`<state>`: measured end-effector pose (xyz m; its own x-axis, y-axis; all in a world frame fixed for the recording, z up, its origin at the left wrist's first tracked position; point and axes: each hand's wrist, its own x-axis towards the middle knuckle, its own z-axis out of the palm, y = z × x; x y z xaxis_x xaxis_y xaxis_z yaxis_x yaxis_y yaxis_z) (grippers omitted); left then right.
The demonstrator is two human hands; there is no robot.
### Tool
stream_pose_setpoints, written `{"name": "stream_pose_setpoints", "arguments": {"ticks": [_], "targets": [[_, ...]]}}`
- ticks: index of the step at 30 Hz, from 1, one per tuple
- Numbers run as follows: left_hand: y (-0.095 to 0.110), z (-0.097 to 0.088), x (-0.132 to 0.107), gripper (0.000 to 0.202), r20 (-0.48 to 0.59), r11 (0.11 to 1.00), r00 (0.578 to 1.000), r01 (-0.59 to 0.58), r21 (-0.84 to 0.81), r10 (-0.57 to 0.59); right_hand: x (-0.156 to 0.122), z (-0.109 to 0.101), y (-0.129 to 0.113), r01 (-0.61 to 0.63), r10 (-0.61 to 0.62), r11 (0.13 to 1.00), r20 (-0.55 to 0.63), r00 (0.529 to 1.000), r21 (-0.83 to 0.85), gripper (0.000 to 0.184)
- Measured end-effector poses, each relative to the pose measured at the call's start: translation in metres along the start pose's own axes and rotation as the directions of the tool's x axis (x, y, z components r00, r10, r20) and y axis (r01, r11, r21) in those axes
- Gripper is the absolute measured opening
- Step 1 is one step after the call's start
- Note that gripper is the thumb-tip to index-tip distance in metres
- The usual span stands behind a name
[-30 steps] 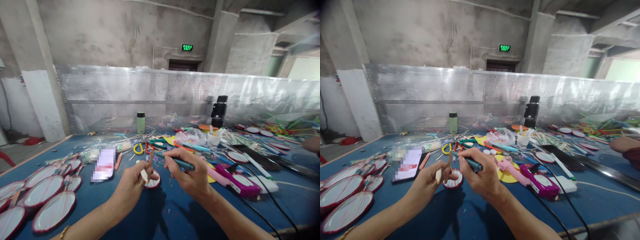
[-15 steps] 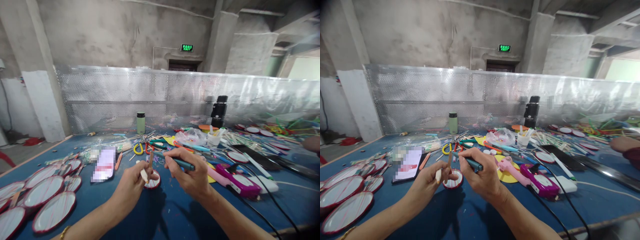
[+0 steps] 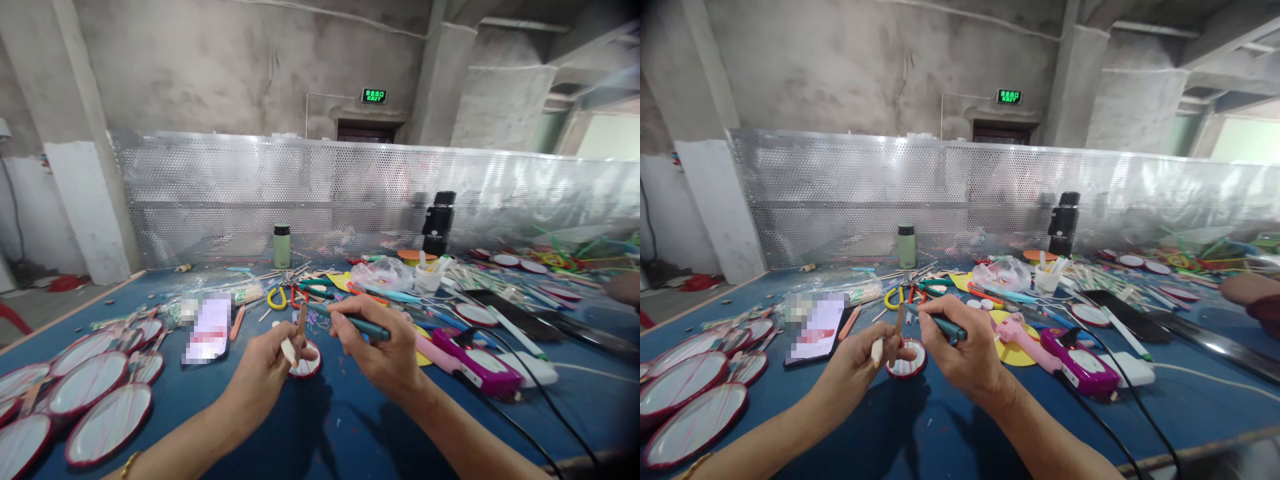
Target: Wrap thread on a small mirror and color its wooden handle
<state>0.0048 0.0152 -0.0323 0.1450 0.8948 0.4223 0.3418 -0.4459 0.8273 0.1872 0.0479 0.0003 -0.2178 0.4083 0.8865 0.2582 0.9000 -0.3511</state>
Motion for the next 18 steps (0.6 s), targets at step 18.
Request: {"name": "stream_pose_setpoints", "arguments": {"ticks": [18], "targets": [[0.0012,0.0001,0.0013,0.026,-0.006,1.000,1.000,-0.010,0.002,0.010,-0.0011,-0.0004,0.0000,0.004,-0.004,1.000,0.004,1.000,0.001,0.009]]}}
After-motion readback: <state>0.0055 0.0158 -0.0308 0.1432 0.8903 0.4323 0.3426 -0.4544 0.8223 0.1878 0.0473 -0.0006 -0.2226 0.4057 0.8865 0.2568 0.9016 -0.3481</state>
